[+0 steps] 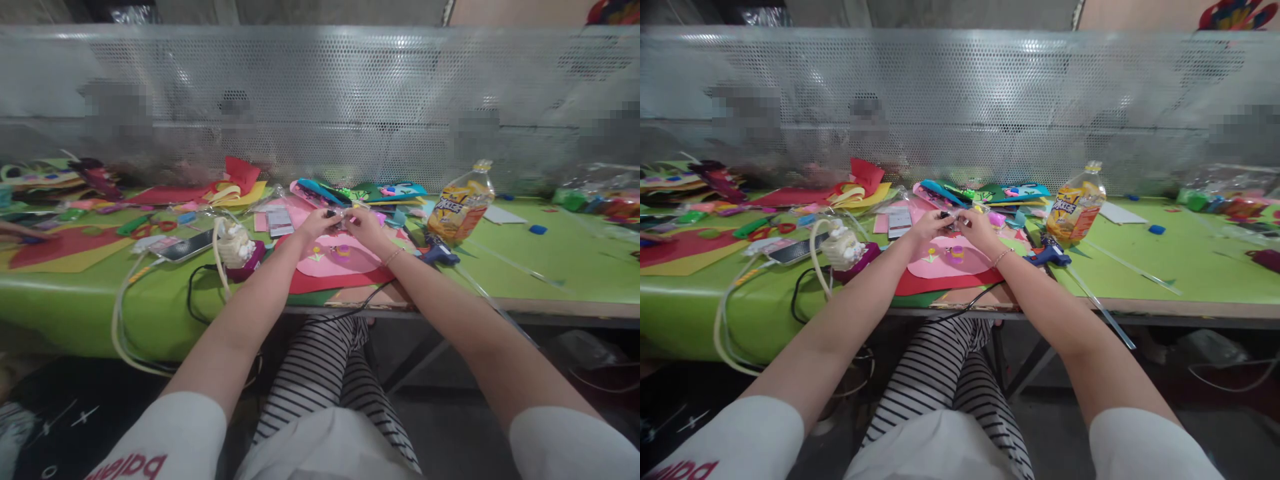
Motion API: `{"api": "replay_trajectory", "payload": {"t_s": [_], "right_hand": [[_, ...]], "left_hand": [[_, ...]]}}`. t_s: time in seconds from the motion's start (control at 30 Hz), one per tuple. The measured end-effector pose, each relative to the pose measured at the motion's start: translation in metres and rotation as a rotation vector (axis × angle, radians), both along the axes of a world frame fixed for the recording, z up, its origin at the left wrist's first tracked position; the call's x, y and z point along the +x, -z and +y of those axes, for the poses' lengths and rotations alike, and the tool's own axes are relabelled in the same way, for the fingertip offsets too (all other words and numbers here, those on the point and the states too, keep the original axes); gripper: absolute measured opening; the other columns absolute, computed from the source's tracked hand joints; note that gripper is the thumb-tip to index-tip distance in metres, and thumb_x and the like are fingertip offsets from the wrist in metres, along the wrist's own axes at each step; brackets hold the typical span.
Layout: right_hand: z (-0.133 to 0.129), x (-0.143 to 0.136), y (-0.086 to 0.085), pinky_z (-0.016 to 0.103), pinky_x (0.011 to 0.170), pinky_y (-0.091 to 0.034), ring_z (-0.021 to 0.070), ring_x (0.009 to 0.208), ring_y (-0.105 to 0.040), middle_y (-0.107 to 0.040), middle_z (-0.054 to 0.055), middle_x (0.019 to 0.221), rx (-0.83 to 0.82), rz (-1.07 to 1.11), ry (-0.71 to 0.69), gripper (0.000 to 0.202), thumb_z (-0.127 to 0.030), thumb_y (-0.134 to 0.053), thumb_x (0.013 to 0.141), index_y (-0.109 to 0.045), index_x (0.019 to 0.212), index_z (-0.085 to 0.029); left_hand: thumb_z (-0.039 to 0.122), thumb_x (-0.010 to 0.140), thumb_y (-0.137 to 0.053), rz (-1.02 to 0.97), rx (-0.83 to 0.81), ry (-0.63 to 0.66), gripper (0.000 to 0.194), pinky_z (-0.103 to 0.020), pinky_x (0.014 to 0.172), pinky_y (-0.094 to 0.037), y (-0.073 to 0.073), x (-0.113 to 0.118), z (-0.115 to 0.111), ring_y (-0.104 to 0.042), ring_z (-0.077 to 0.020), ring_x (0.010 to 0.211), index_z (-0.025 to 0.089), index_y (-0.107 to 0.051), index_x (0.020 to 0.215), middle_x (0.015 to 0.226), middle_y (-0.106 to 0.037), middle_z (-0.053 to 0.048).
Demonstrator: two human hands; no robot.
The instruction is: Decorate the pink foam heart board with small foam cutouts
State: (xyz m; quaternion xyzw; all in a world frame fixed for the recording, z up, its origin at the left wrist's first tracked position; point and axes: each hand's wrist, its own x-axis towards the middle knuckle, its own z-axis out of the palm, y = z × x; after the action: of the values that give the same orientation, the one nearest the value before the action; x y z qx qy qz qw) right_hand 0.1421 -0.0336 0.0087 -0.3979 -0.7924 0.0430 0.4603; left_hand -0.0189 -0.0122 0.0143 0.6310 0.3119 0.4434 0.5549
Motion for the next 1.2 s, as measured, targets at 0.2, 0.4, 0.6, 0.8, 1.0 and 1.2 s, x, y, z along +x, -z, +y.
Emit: {"api": "replay_trajectory", "payload": {"t_s": [0.2,0.4,0.6,0.8,1.0,1.2], "right_hand": [[0.005,0.007,0.001,0.026,0.063,-0.04,0.0142,0.066,-0.05,-0.053,0.002,0.069,0.017,-0.036,-0.056,0.013,-0.014,-0.047,0.076,-0.06,0.073,-0.017],[0.012,0.008,0.001,0.028,0.064,-0.043,0.0149,0.067,-0.053,-0.054,0.002,0.071,0.043,0.171,-0.031,0.016,-0.028,-0.051,0.08,-0.059,0.071,-0.018],[0.016,0.008,0.004,0.027,0.055,-0.045,0.0133,0.054,-0.055,-0.055,0.0,0.063,-0.161,0.34,-0.044,0.018,-0.034,-0.051,0.08,-0.06,0.077,-0.018],[0.008,0.006,0.001,0.024,0.052,-0.042,0.0115,0.055,-0.053,-0.058,0.0,0.067,-0.19,0.236,-0.082,0.023,-0.031,-0.057,0.075,-0.065,0.093,-0.018],[0.002,0.003,-0.002,0.023,0.052,-0.038,0.0105,0.053,-0.047,-0.053,-0.003,0.057,-0.157,0.129,-0.044,0.008,-0.024,-0.056,0.074,-0.061,0.072,-0.017],[0.02,0.012,0.001,0.024,0.057,-0.046,0.0098,0.057,-0.053,-0.052,-0.003,0.064,-0.279,0.521,-0.022,0.012,-0.03,-0.052,0.079,-0.048,0.074,-0.02]], "left_hand": [[0.037,0.067,-0.073,0.07,-0.015,-0.002,0.032,-0.023,0.054,-0.045,-0.001,0.001,0.001,-0.054,-0.0078,0.047,0.01,-0.058,0.071,0.056,-0.059,-0.001],[0.031,0.068,-0.073,-0.049,-0.046,-0.095,0.025,-0.026,0.058,-0.048,-0.005,0.002,0.002,-0.054,-0.0078,0.049,0.012,-0.06,0.077,0.061,-0.061,0.0],[0.03,0.067,-0.073,-0.046,-0.099,-0.174,0.024,-0.022,0.053,-0.045,-0.002,0.0,0.008,-0.054,-0.0074,0.048,0.012,-0.06,0.075,0.058,-0.062,0.0],[0.033,0.069,-0.072,-0.078,-0.057,-0.103,0.025,-0.023,0.052,-0.045,-0.001,0.002,-0.003,-0.055,-0.0088,0.048,0.01,-0.061,0.075,0.059,-0.062,-0.001],[0.029,0.068,-0.073,-0.05,-0.039,-0.092,0.023,-0.023,0.053,-0.043,0.001,0.004,-0.006,-0.054,-0.0081,0.049,0.01,-0.061,0.072,0.059,-0.061,-0.001],[0.026,0.069,-0.07,-0.051,-0.078,-0.266,0.018,-0.024,0.054,-0.043,0.003,-0.001,0.012,-0.051,-0.0081,0.045,0.012,-0.058,0.067,0.054,-0.059,0.001]]}}
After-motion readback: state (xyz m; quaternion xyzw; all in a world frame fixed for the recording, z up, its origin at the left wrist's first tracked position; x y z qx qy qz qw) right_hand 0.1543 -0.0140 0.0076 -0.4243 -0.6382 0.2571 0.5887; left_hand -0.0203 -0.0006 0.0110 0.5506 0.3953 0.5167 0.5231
